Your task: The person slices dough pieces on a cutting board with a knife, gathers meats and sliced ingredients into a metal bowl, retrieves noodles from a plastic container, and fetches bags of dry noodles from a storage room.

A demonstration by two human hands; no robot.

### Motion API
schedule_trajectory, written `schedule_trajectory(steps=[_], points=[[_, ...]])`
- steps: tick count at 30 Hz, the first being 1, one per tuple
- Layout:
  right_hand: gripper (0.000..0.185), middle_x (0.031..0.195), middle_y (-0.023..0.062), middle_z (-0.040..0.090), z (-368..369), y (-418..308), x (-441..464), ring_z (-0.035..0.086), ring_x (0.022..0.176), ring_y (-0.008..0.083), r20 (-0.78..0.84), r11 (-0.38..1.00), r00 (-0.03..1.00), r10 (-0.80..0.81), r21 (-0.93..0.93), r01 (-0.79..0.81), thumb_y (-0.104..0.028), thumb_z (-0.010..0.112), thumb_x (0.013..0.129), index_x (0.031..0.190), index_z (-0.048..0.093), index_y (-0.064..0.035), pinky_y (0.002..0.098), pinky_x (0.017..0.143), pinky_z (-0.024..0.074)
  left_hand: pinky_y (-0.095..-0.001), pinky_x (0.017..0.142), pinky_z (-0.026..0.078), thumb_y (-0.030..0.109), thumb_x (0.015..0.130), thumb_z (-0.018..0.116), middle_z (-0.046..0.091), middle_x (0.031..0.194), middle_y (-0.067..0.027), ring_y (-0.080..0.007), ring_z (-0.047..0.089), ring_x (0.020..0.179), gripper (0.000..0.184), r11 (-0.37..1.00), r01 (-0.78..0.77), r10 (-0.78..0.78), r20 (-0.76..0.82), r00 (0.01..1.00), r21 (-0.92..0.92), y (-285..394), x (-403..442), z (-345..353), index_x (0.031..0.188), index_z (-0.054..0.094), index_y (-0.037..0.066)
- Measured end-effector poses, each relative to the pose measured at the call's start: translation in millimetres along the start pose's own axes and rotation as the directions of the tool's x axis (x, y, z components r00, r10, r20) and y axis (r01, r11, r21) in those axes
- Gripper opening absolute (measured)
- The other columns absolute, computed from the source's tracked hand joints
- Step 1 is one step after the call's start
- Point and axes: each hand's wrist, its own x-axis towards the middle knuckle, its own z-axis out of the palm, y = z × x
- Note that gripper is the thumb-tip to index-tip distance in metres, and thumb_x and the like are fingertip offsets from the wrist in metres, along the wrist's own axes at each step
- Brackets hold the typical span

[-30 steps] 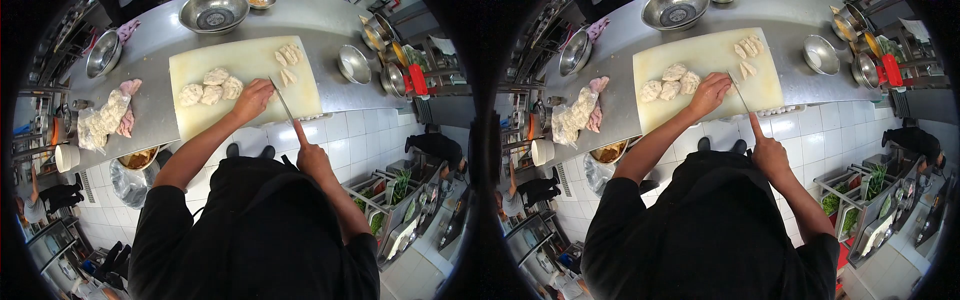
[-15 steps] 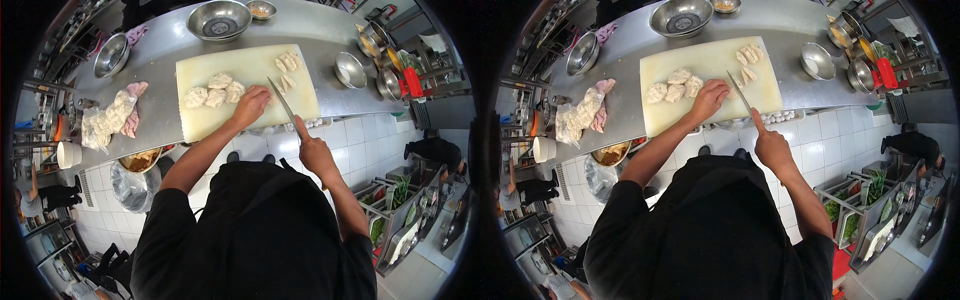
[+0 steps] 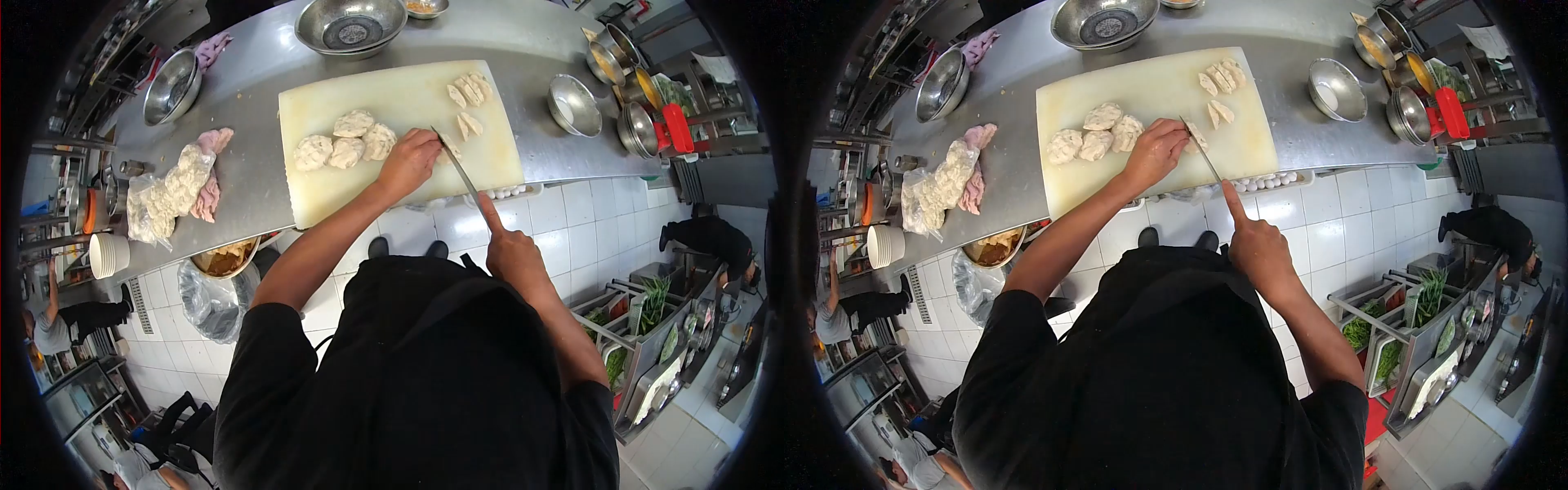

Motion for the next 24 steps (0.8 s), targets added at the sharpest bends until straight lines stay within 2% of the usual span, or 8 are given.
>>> schedule_trajectory(steps=[5, 9, 11, 15, 19, 21, 22, 24], points=[[0.09, 0.067, 0.0269, 0.06, -2.5, -10.4, 2.5, 0.06, 0.063, 0.045, 0.086, 0.996, 0.993, 0.083, 0.025, -0.086, 0.003, 0.047, 0.072, 0.146, 0.007, -0.0276, 0.0562, 0.062, 0.0473, -0.0354, 0.074, 0.049, 0.0, 0.074, 0.061, 0.06, 0.089, -0.0098, -0.0269, 0.056, 0.084, 0.007, 1.0, 0.007, -0.007, 0.023, 1.0, 0.016, -0.7, -1.0, 0.5, 0.08, 0.063, -0.001], [0.089, 0.066, 0.0262, 0.06, 3.2, -7.1, 12.9, 0.061, 0.063, 0.0449, 0.123, 0.997, 0.99, 0.072, 0.028, -0.076, 0.002, 0.047, 0.073, 0.146, 0.006, -0.0281, 0.0566, 0.062, 0.047, -0.0351, 0.073, 0.049, -0.001, 0.074, 0.06, 0.059, 0.088, -0.0099, -0.0268, 0.056, 0.083, 0.005, 0.999, 0.026, -0.026, 0.024, 0.999, 0.025, -3.4, -1.2, 2.6, 0.079, 0.062, -0.001], [0.09, 0.063, 0.0223, 0.06, 20.1, 0.3, 23.8, 0.062, 0.059, 0.041, 0.034, 1.0, 0.999, 0.027, 0.003, -0.027, -0.001, 0.05, 0.072, 0.146, 0.008, -0.0293, 0.0518, 0.056, 0.0496, -0.0352, 0.073, 0.049, -0.001, 0.074, 0.059, 0.059, 0.088, -0.01, -0.0268, 0.056, 0.083, 0.005, 0.999, 0.025, -0.025, 0.014, 1.0, 0.03, -0.9, -4.4, 2.8, 0.079, 0.061, -0.001], [0.089, 0.063, 0.0233, 0.059, 30.0, 7.3, 51.1, 0.061, 0.06, 0.042, -0.042, 1.0, 0.999, -0.018, 0.015, 0.019, 0.001, 0.048, 0.073, 0.146, 0.008, -0.0287, 0.0527, 0.057, 0.0483, -0.0358, 0.073, 0.05, -0.002, 0.073, 0.063, 0.062, 0.091, -0.0109, -0.0282, 0.059, 0.083, 0.012, 0.999, 0.025, -0.026, 0.021, 0.999, 0.037, -2.0, -5.5, 1.7, 0.085, 0.064, -0.002], [0.083, 0.069, 0.027, 0.06, 20.1, 14.1, 57.3, 0.06, 0.066, 0.0441, -0.071, 0.992, 0.992, -0.106, 0.066, 0.111, -0.001, 0.047, 0.076, 0.146, 0.009, -0.0249, 0.054, 0.065, 0.0467, -0.0358, 0.075, 0.05, -0.002, 0.074, 0.064, 0.062, 0.091, -0.0113, -0.0289, 0.059, 0.084, 0.011, 1.0, 0.02, -0.02, -0.035, 0.999, 0.012, 2.8, -6.1, 0.0, 0.085, 0.065, -0.001], [0.075, 0.072, 0.0279, 0.061, 14.8, 11.7, 53.4, 0.06, 0.068, 0.0451, -0.208, 0.974, 0.969, -0.133, 0.154, 0.167, -0.003, 0.046, 0.079, 0.145, 0.014, -0.0175, 0.0551, 0.066, 0.046, -0.0358, 0.075, 0.05, -0.001, 0.074, 0.065, 0.062, 0.091, -0.0114, -0.0289, 0.059, 0.084, 0.012, 0.999, 0.043, -0.043, -0.092, 0.995, -0.001, 8.2, -9.8, -1.4, 0.085, 0.065, -0.001], [0.075, 0.072, 0.0279, 0.061, 10.9, 10.3, 50.6, 0.06, 0.068, 0.0451, -0.207, 0.974, 0.969, -0.134, 0.153, 0.168, -0.003, 0.046, 0.079, 0.145, 0.014, -0.0175, 0.0551, 0.066, 0.046, -0.0359, 0.075, 0.05, -0.001, 0.074, 0.065, 0.062, 0.091, -0.0114, -0.0289, 0.06, 0.085, 0.012, 0.997, 0.072, -0.074, -0.14, 0.987, -0.022, 9.9, -12.1, -1.1, 0.085, 0.065, -0.002], [0.061, 0.074, 0.0292, 0.061, 4.3, 6.7, 41.4, 0.06, 0.07, 0.0462, -0.204, 0.975, 0.974, -0.097, 0.175, 0.134, -0.005, 0.046, 0.081, 0.139, 0.025, -0.0077, 0.0562, 0.068, 0.0453, -0.0356, 0.076, 0.05, 0.0, 0.074, 0.066, 0.062, 0.091, -0.0116, -0.0286, 0.06, 0.085, 0.012, 0.996, 0.089, -0.091, -0.161, 0.983, -0.019, 5.8, -19.4, 2.0, 0.086, 0.065, -0.002]])
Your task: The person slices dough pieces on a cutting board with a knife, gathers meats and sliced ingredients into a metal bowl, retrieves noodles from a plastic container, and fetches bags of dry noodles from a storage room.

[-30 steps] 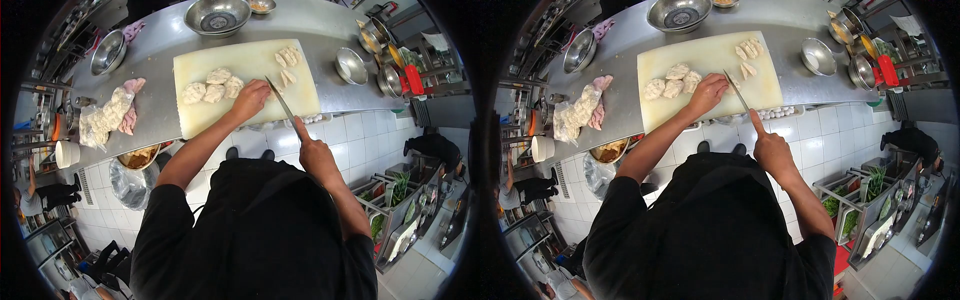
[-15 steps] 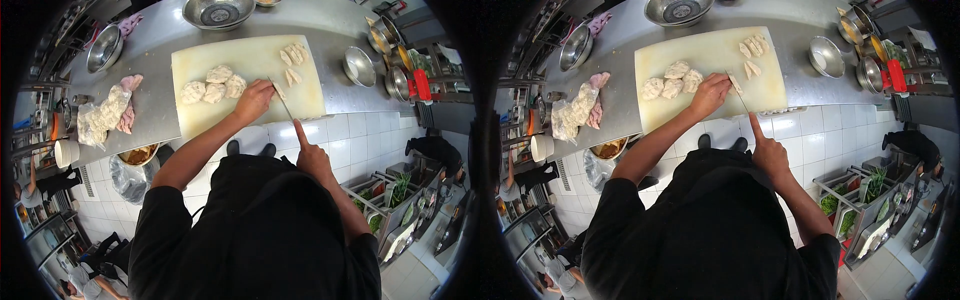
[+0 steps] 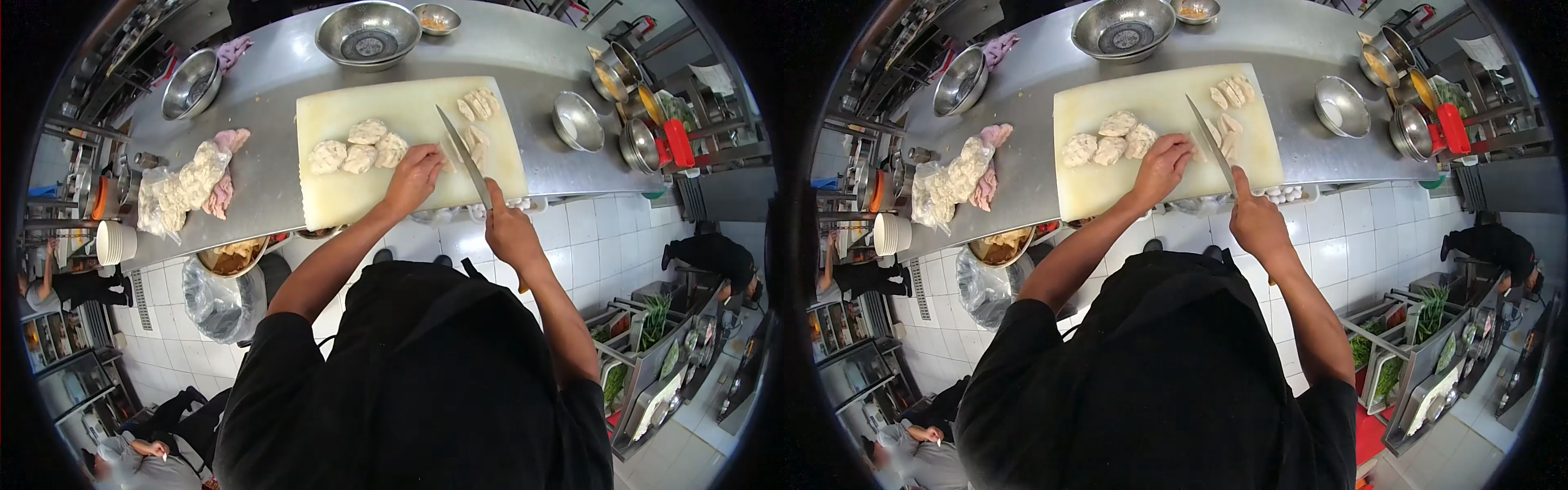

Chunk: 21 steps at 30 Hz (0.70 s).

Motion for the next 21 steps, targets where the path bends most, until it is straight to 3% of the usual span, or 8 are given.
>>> schedule_trajectory(steps=[1, 3, 9, 16, 18, 21], points=[[0.061, 0.074, 0.0292, 0.061, -1.2, -2.7, -5.2, 0.06, 0.07, 0.0462, 0.007, 1.0, 1.0, 0.002, 0.002, -0.002, -0.005, 0.046, 0.081, 0.139, 0.025, -0.0077, 0.0562, 0.068, 0.0453, -0.0353, 0.076, 0.05, 0.0, 0.074, 0.066, 0.062, 0.091, -0.0117, -0.0284, 0.06, 0.085, 0.012, 1.0, 0.012, -0.012, -0.025, 1.0, 0.008, -3.3, -3.1, 0.9, 0.086, 0.066, -0.002], [0.043, 0.071, 0.0284, 0.06, -1.6, -7.6, -19.0, 0.06, 0.07, 0.046, -0.013, 0.997, 1.0, -0.005, -0.073, 0.004, -0.005, 0.047, 0.081, 0.123, 0.036, -0.0007, 0.056, 0.066, 0.0461, -0.0351, 0.076, 0.05, 0.0, 0.074, 0.066, 0.062, 0.091, -0.0119, -0.0283, 0.06, 0.085, 0.011, 0.999, 0.032, -0.032, -0.014, 0.999, 0.015, -3.8, -5.5, 0.2, 0.085, 0.066, -0.002], [0.021, 0.067, 0.0265, 0.06, 3.0, -12.2, -37.7, 0.061, 0.066, 0.0452, 0.029, 0.993, 0.999, 0.015, -0.117, -0.012, -0.004, 0.047, 0.08, 0.1, 0.04, -0.0006, 0.054, 0.061, 0.0482, -0.0364, 0.074, 0.049, -0.003, 0.071, 0.064, 0.061, 0.087, -0.0121, -0.0293, 0.058, 0.082, 0.008, 0.999, 0.046, -0.045, -0.029, 0.999, 0.01, -2.0, -2.5, 1.6, 0.079, 0.064, -0.002], [0.021, 0.071, 0.0276, 0.061, 4.3, -12.3, -34.2, 0.062, 0.069, 0.0449, 0.113, 0.984, 0.987, 0.111, -0.154, -0.093, -0.002, 0.048, 0.077, 0.096, 0.039, -0.002, 0.0523, 0.065, 0.0498, -0.0348, 0.074, 0.05, -0.001, 0.074, 0.065, 0.062, 0.088, -0.0123, -0.0286, 0.06, 0.083, 0.008, 0.998, 0.041, -0.041, -0.006, 0.999, 0.04, -3.5, 1.7, 5.6, 0.081, 0.066, -0.003], [0.016, 0.077, 0.0293, 0.061, 5.8, -10.8, -31.7, 0.06, 0.076, 0.0481, 0.206, 0.981, 0.964, 0.17, -0.13, -0.145, -0.008, 0.042, 0.086, 0.101, 0.038, -0.0022, 0.0566, 0.07, 0.0459, -0.035, 0.073, 0.05, -0.001, 0.074, 0.066, 0.062, 0.088, -0.0121, -0.0286, 0.06, 0.083, 0.008, 0.998, 0.047, -0.047, -0.008, 0.999, 0.034, -3.8, 1.1, 6.4, 0.081, 0.066, -0.003], [0.019, 0.079, 0.03, 0.061, 5.4, -13.8, -26.3, 0.06, 0.077, 0.0483, 0.257, 0.972, 0.942, 0.217, -0.148, -0.183, -0.004, 0.041, 0.083, 0.101, 0.037, -0.002, 0.056, 0.07, 0.0464, -0.0353, 0.073, 0.05, -0.001, 0.073, 0.066, 0.063, 0.088, -0.0118, -0.0286, 0.06, 0.083, 0.008, 0.998, 0.056, -0.056, -0.009, 0.998, 0.031, -4.8, 0.3, 7.0, 0.081, 0.066, -0.003]])
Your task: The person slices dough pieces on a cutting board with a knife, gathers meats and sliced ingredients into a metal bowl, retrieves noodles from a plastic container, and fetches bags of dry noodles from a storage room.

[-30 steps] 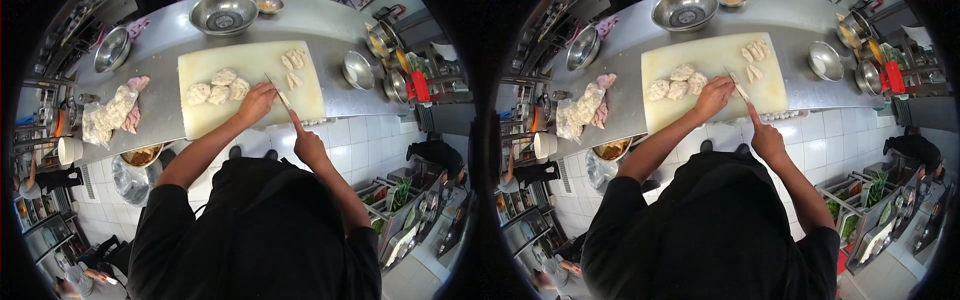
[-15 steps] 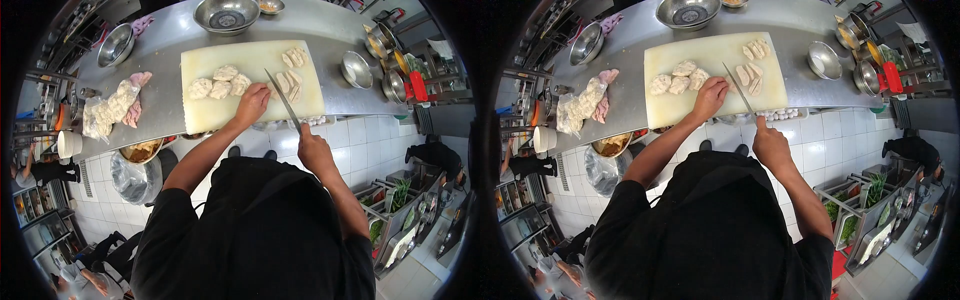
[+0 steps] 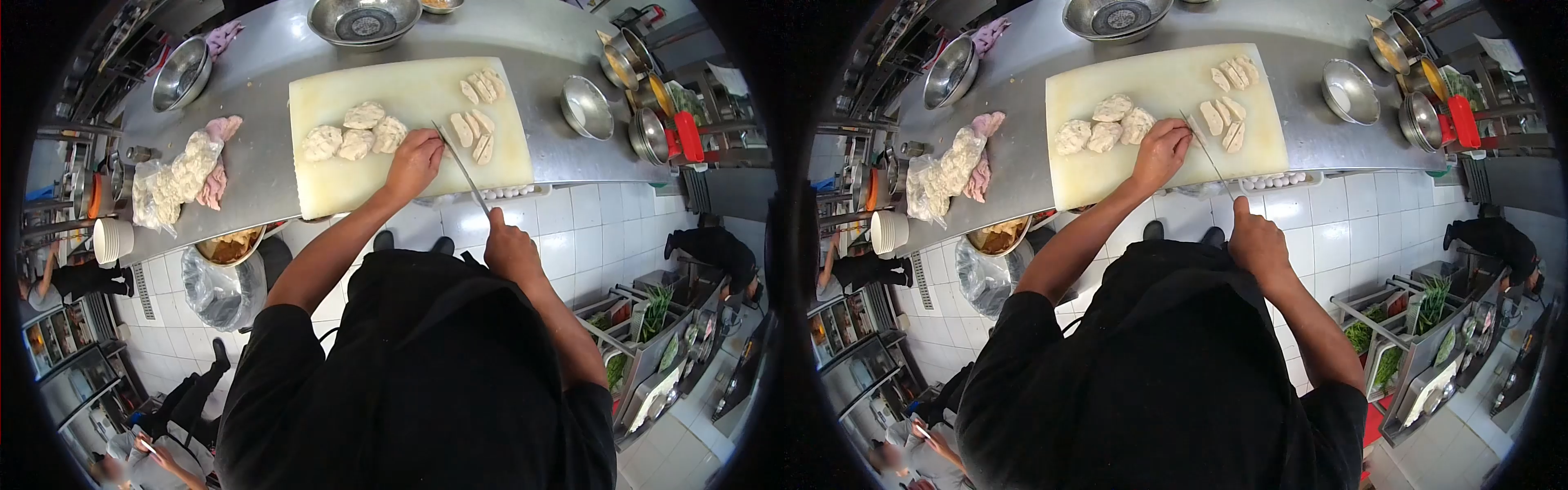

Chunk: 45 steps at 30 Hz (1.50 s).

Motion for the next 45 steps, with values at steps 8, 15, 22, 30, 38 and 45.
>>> schedule_trajectory(steps=[8, 15, 22, 30, 38, 45], points=[[0.028, 0.076, 0.0279, 0.062, 3.7, 4.9, 14.3, 0.063, 0.074, 0.0445, 0.025, 0.998, 0.999, -0.027, -0.057, 0.029, -0.005, 0.048, 0.078, 0.104, 0.039, -0.001, 0.052, 0.068, 0.05, -0.0358, 0.073, 0.05, -0.001, 0.073, 0.066, 0.063, 0.088, -0.0113, -0.0282, 0.06, 0.082, 0.007, 1.0, 0.014, -0.014, 0.01, 1.0, 0.006, -3.9, 0.1, 0.1, 0.08, 0.066, -0.002], [0.035, 0.079, 0.0287, 0.062, 4.2, 5.6, 42.0, 0.061, 0.078, 0.046, -0.063, 0.991, 0.99, -0.13, 0.009, 0.131, -0.002, 0.044, 0.078, 0.112, 0.04, 0.0042, 0.053, 0.072, 0.0481, -0.0355, 0.075, 0.05, -0.001, 0.073, 0.065, 0.062, 0.089, -0.0111, -0.0288, 0.059, 0.083, 0.009, 1.0, -0.013, 0.013, 0.023, 1.0, -0.007, -4.3, -1.0, -1.0, 0.082, 0.065, -0.002], [0.022, 0.075, 0.0293, 0.059, -19.2, 25.0, 26.9, 0.056, 0.076, 0.0488, -0.273, 0.92, 0.945, -0.183, 0.291, 0.262, -0.011, 0.048, 0.087, 0.106, 0.041, -0.0022, 0.0549, 0.068, 0.0428, -0.0405, 0.091, 0.043, 0.011, 0.061, 0.08, 0.031, 0.131, -0.0251, -0.0385, 0.048, 0.106, 0.074, 0.957, 0.287, -0.288, 0.164, 0.943, 0.034, 44.1, -3.2, -3.7, 0.125, 0.044, -0.001], [0.018, 0.056, 0.0089, 0.05, -17.0, 73.5, -18.0, 0.05, 0.039, 0.0164, -0.209, 0.704, 0.96, 0.185, 0.71, 0.019, -0.011, 0.045, 0.091, 0.105, 0.044, 0.0017, 0.0311, 0.037, 0.0414, -0.0434, 0.096, 0.038, 0.014, 0.058, 0.083, 0.024, 0.134, -0.0285, -0.0438, 0.039, 0.114, 0.087, 0.929, 0.349, -0.364, 0.133, 0.922, 0.124, 34.4, 22.8, 46.8, 0.129, 0.037, -0.006], [0.014, 0.064, 0.0201, 0.059, 12.6, 101.5, -31.4, 0.059, 0.049, 0.0326, -0.124, 0.67, 0.964, 0.235, 0.74, -0.068, -0.012, 0.048, 0.09, 0.097, 0.041, -0.0027, 0.0417, 0.046, 0.0461, -0.0374, 0.089, 0.045, 0.012, 0.062, 0.081, 0.041, 0.122, -0.0213, -0.0312, 0.055, 0.097, 0.077, 0.905, 0.413, -0.424, 0.155, 0.892, 0.099, -1.6, 74.6, 65.2, 0.127, 0.043, -0.004], [0.019, 0.07, 0.0227, 0.061, 9.4, 86.2, -23.0, 0.059, 0.07, 0.0443, -0.265, 0.809, 0.964, 0.033, 0.573, 0.131, -0.013, 0.051, 0.088, 0.104, 0.048, -0.003, 0.0499, 0.062, 0.0446, -0.039, 0.094, 0.041, 0.019, 0.064, 0.077, 0.049, 0.12, -0.0188, -0.0353, 0.048, 0.109, 0.064, 0.93, 0.285, -0.341, 0.25, 0.907, 0.234, 10.4, 78.6, 1.6, 0.121, 0.053, 0.001]])
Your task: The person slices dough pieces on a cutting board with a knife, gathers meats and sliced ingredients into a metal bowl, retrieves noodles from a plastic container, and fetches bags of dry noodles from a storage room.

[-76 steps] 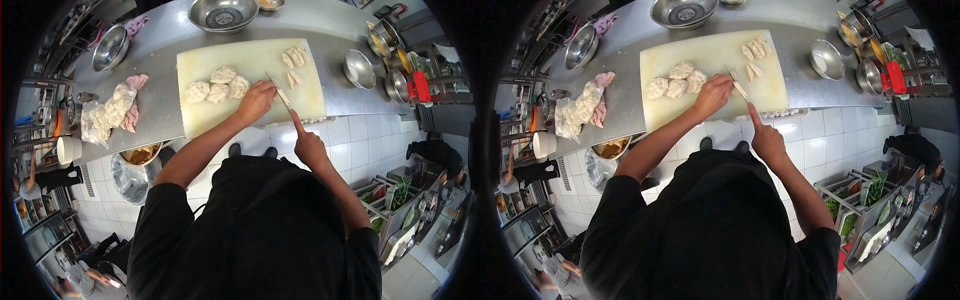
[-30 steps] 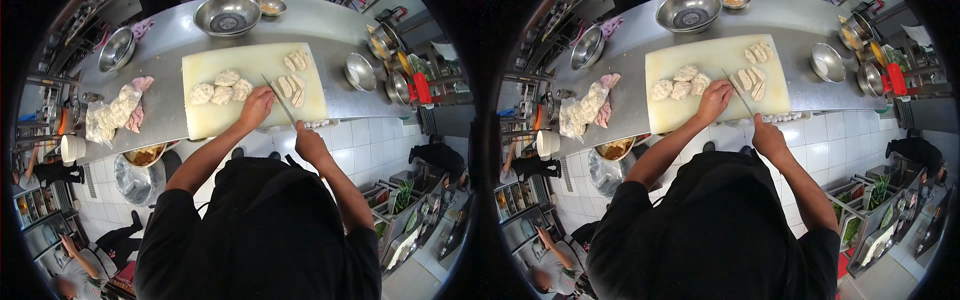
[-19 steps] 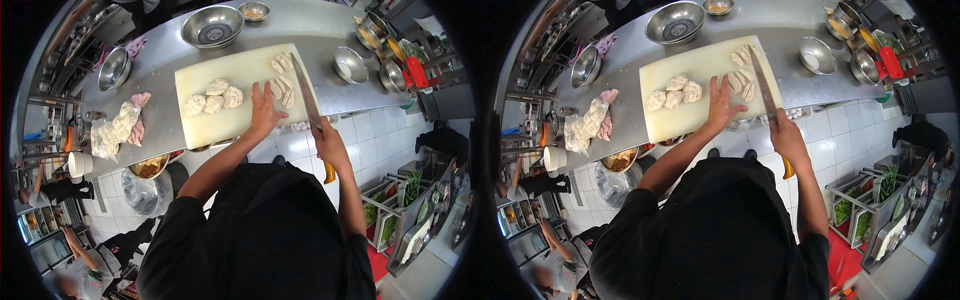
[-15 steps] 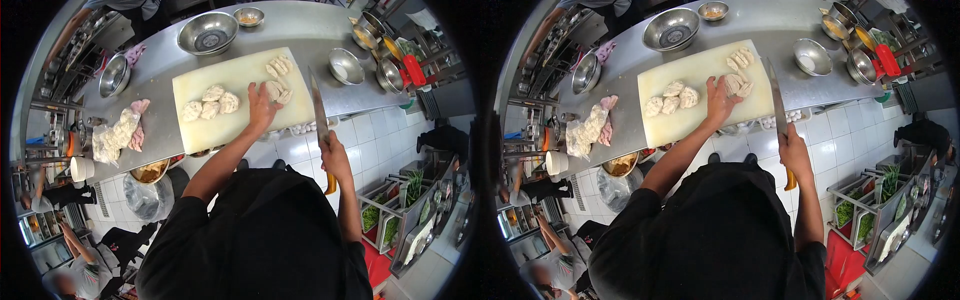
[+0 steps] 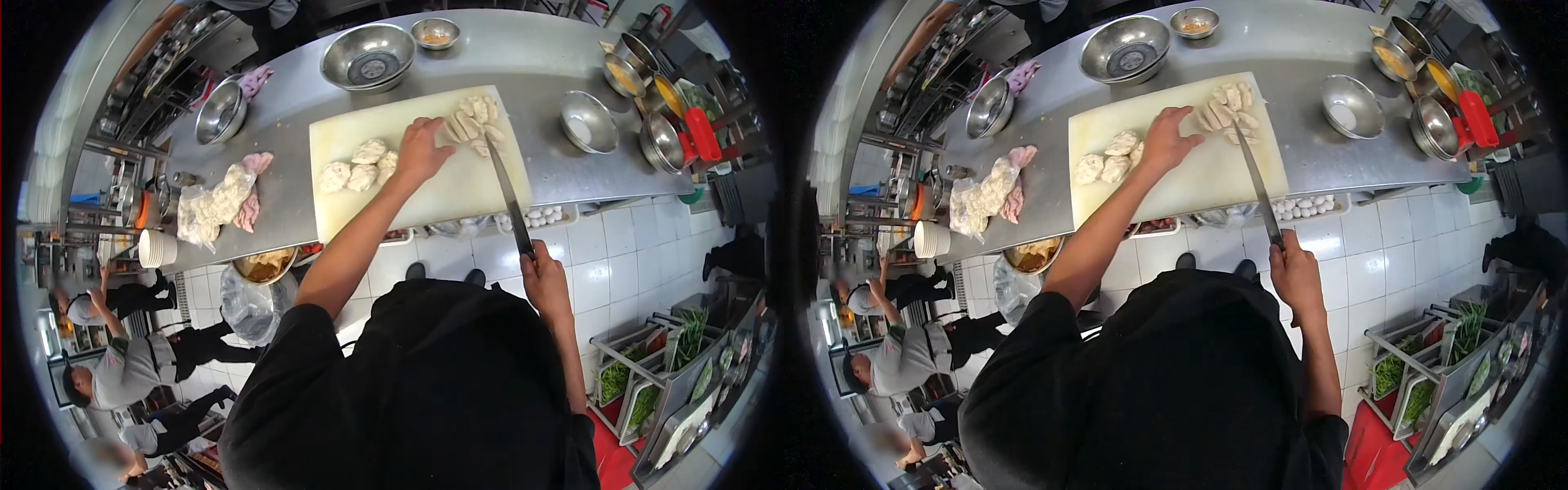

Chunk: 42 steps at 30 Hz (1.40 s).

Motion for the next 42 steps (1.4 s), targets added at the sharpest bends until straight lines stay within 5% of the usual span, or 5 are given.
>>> schedule_trajectory(steps=[7, 12, 25, 32, 42], points=[[0.015, 0.061, 0.0165, 0.057, 26.1, -0.2, 15.9, 0.057, 0.053, 0.0295, 0.05, 0.991, 0.99, -0.133, 0.025, 0.132, -0.013, 0.051, 0.09, 0.1, 0.049, -0.0022, 0.0398, 0.051, 0.0408, -0.0441, 0.1, 0.034, 0.024, 0.06, 0.079, 0.045, 0.128, -0.0177, -0.0342, 0.038, 0.121, 0.07, 0.938, -0.054, 0.043, 0.039, 0.998, 0.343, -37.7, -64.7, -94.3, 0.124, 0.053, 0.007], [0.017, 0.063, 0.0174, 0.059, 31.8, -15.2, 16.1, 0.061, 0.056, 0.0305, 0.235, 0.992, 0.971, 0.047, 0.105, -0.073, -0.017, 0.05, 0.09, 0.098, 0.05, -0.0017, 0.0419, 0.054, 0.0463, -0.0478, 0.101, 0.031, 0.025, 0.057, 0.083, 0.037, 0.136, -0.0157, -0.0339, 0.034, 0.126, 0.09, 0.905, 0.093, -0.127, 0.053, 0.991, 0.415, -54.7, -98.9, -125.2, 0.135, 0.04, 0.014], [0.034, 0.065, 0.009, 0.056, 71.3, -30.0, -9.1, 0.055, 0.049, 0.0162, 0.166, 0.935, 0.97, 0.176, 0.281, -0.218, -0.01, 0.053, 0.087, 0.119, 0.045, -0.0022, 0.0305, 0.047, 0.0462, -0.0382, 0.096, 0.04, 0.011, 0.065, 0.072, 0.052, 0.119, -0.0181, -0.035, 0.047, 0.114, 0.061, 0.98, -0.006, -0.016, 0.113, 0.993, 0.198, -120.3, -93.5, -142.8, 0.123, 0.052, 0.006], [0.034, 0.066, 0.0093, 0.057, 88.5, -37.5, -16.0, 0.056, 0.049, 0.0163, 0.113, 0.933, 0.972, 0.205, 0.278, -0.229, -0.01, 0.053, 0.087, 0.119, 0.045, -0.0023, 0.0303, 0.048, 0.0463, -0.0405, 0.093, 0.042, 0.02, 0.066, 0.077, 0.053, 0.116, -0.0173, -0.0333, 0.05, 0.109, 0.059, 0.927, 0.075, -0.03, -0.129, 0.991, 0.366, -158.1, -41.3, -139.3, 0.119, 0.056, 0.006], [0.035, 0.064, 0.0092, 0.056, 82.6, -31.7, -24.3, 0.054, 0.049, 0.0165, 0.085, 0.929, 0.976, 0.203, 0.299, -0.219, -0.012, 0.054, 0.089, 0.121, 0.044, -0.0009, 0.0312, 0.049, 0.0463, -0.0402, 0.088, 0.045, 0.014, 0.069, 0.074, 0.048, 0.118, -0.0178, -0.034, 0.051, 0.104, 0.051, 0.944, -0.182, 0.21, -0.076, 0.975, 0.274, -70.8, -91.6, -95.3, 0.116, 0.056, 0.004]])
